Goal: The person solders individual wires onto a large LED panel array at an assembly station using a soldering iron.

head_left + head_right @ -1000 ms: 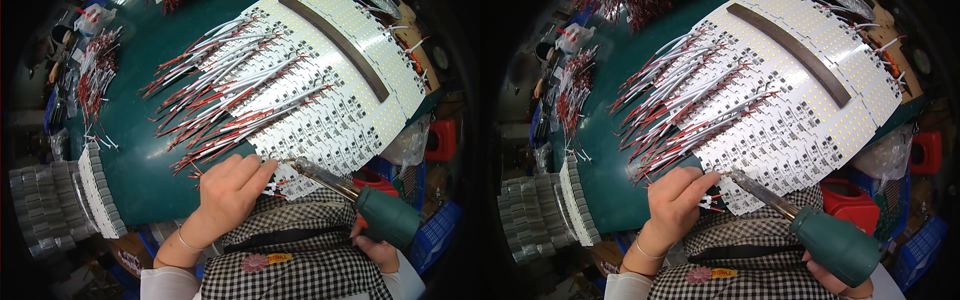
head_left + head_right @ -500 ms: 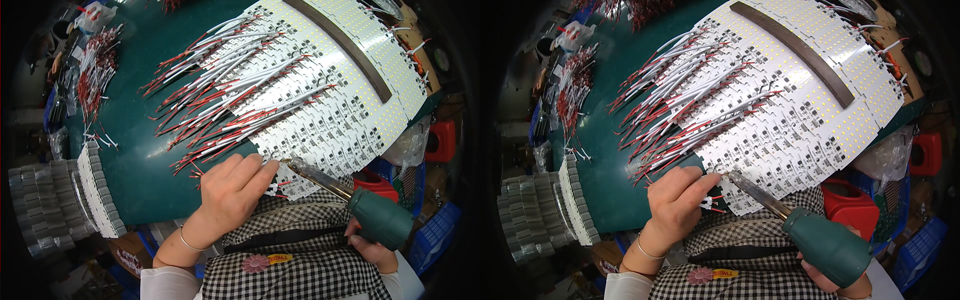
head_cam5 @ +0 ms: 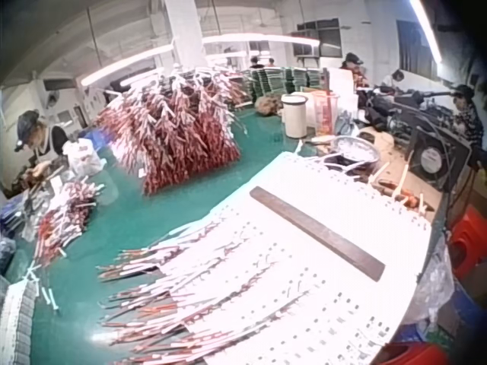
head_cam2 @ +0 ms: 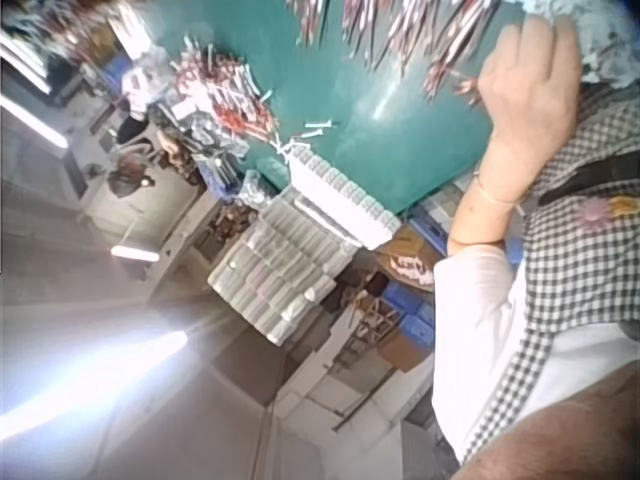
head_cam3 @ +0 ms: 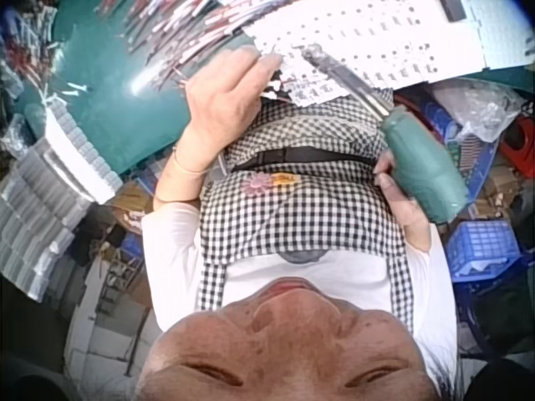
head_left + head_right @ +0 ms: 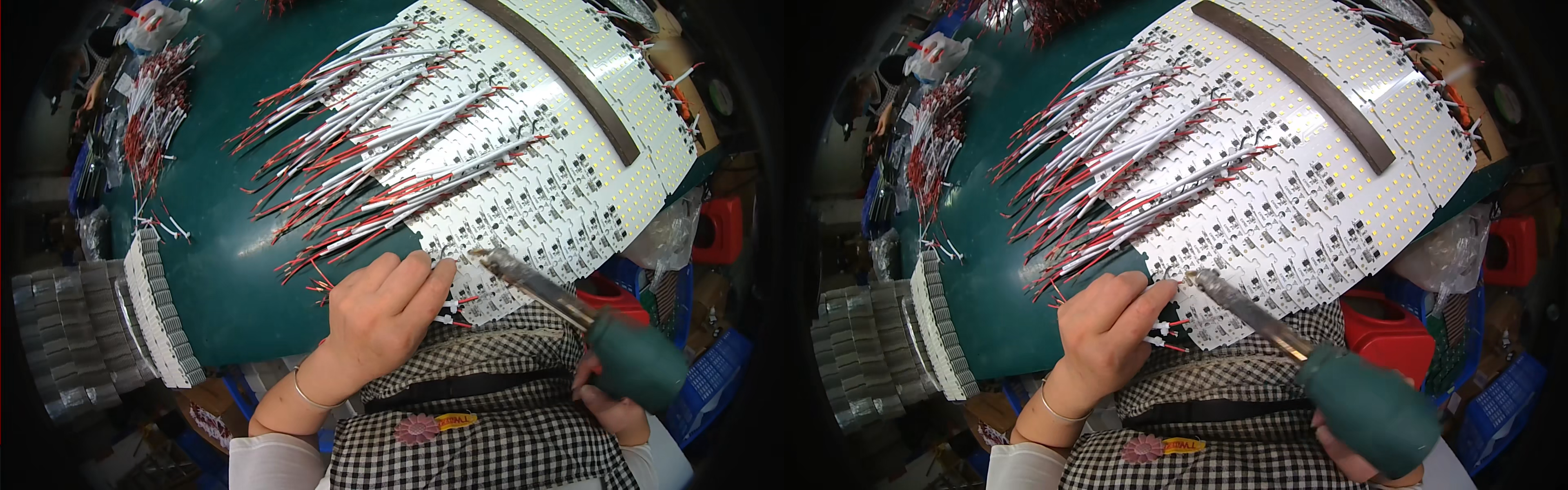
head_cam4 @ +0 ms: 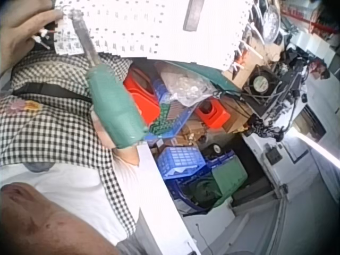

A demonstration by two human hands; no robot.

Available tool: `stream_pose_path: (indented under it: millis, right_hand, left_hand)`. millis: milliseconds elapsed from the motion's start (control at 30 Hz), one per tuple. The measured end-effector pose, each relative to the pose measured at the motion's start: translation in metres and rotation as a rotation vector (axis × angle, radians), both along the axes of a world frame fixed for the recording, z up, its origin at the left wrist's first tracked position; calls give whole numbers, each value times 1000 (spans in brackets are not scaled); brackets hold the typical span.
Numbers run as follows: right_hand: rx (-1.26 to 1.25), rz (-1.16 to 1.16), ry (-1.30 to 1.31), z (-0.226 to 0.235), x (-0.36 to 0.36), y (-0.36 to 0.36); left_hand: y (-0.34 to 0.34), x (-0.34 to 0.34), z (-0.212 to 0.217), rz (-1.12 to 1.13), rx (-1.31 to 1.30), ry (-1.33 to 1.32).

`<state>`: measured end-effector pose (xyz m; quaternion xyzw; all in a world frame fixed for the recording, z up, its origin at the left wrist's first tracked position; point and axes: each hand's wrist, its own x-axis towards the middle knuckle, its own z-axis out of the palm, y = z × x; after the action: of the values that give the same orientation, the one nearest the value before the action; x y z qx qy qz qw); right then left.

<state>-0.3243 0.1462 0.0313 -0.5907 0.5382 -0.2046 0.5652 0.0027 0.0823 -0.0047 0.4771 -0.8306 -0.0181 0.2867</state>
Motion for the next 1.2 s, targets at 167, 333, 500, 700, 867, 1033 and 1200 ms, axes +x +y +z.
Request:
stream_pose_path:
  millis: [167,333,500,700,867,1033,1200]
  right_hand:
    - [87,-461,-260,6,12,4]
    - [-18,-483,-340,10,17,-8]
    - [-234,-608,-460,15,22,-31]
    - [-506,-511,-610,39,-26,-88]
    - [-717,-544,-658,65,-43,-158]
    - [-597,-715,-263,58,-57,-278]
    - [-663,-653,-271,59,-40,-255]
  left_hand:
    - [-2,-1,0,-5,-11,-31]
    - [-3,-4,6,7,8,-38]
    - [2,-4,8,39,144,141]
    - [19,8,29,189,209,43]
    - [34,20,62,470,-24,-72]
    - [30,-10,57,40,244,166]
    - [24,-15,29,30,306,52]
